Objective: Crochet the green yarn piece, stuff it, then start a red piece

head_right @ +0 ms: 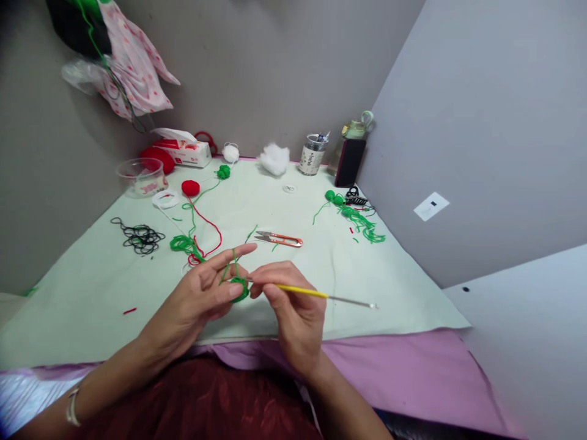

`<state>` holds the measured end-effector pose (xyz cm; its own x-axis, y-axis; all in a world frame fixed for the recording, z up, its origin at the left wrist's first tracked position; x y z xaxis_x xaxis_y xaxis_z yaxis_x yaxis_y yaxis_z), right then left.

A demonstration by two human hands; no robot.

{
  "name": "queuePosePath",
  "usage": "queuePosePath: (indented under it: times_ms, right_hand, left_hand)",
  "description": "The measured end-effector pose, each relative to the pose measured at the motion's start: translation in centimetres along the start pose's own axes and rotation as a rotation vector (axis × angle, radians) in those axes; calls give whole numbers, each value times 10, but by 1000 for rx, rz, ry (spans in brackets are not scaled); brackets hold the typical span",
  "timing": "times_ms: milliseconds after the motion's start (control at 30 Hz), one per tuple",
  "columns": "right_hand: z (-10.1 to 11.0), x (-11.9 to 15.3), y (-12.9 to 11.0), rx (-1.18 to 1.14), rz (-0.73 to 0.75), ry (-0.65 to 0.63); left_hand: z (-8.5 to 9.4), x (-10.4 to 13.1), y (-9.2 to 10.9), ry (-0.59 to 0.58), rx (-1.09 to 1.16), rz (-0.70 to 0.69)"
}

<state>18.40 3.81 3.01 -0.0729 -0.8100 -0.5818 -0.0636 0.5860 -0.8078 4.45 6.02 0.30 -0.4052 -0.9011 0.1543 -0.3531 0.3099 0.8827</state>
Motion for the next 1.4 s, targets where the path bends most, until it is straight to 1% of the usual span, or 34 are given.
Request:
queuePosePath:
  times_ms: [100,167,233,300,400,500,600,667,800,1000,1133,1233,1300,1400]
  right_hand:
    - [6,-7,8,-161,-100,32]
    - [9,-11,11,-218,-145,54]
    - [8,-13,13,-248,-176,53]
    - [2,-12,13,-226,-175,11]
    - [-3,-6,12,-73,-119,-28]
    - [1,-2,15,26,-106,6]
    - [7,-1,20,-35,-140,42]
    - [8,-2,22,-107,-165,48]
    - [5,-3,23,-187,-188,25]
    - [3,-4,21,-226,-213,-26]
    - [5,-4,21,-244,-202,-54]
    - [6,-3,19,-216,-192,-67]
    - [6,-2,13,-148,-146,-76]
    - [4,0,0,24,-28,-123]
  left_hand:
    - [-2,2,-1,-33,77,124]
    - [-4,3,0,-52,83,145]
    - [-4,3,2,-52,77,110]
    - [-4,2,1,-49,46,47]
    - [-3,2,-4,-63,-66,-27]
    - [-3,1,-7,-114,-139,-71]
    - [-3,1,-5,-153,-127,-97]
    - [-1,0,-4,-129,-108,-90]
    - [3,1,-2,-70,-90,-92]
    - [4,2,-4,-103,-153,-77]
    - [6,1,-1,-91,-240,-98]
    - [6,0,2,-82,-288,-114]
    - [6,1,3,-69,-319,-123]
    - [5,2,6,-26,-387,-145]
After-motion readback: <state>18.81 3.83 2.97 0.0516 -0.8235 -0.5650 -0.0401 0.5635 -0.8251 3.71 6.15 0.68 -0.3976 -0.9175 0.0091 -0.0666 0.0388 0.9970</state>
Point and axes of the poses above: each hand's wrist, its own x-axis away from the middle knuckle, its own z-axis out of the back of the hand, y = z × x, the point moved 7 cm from there along -x, towards the middle knuckle
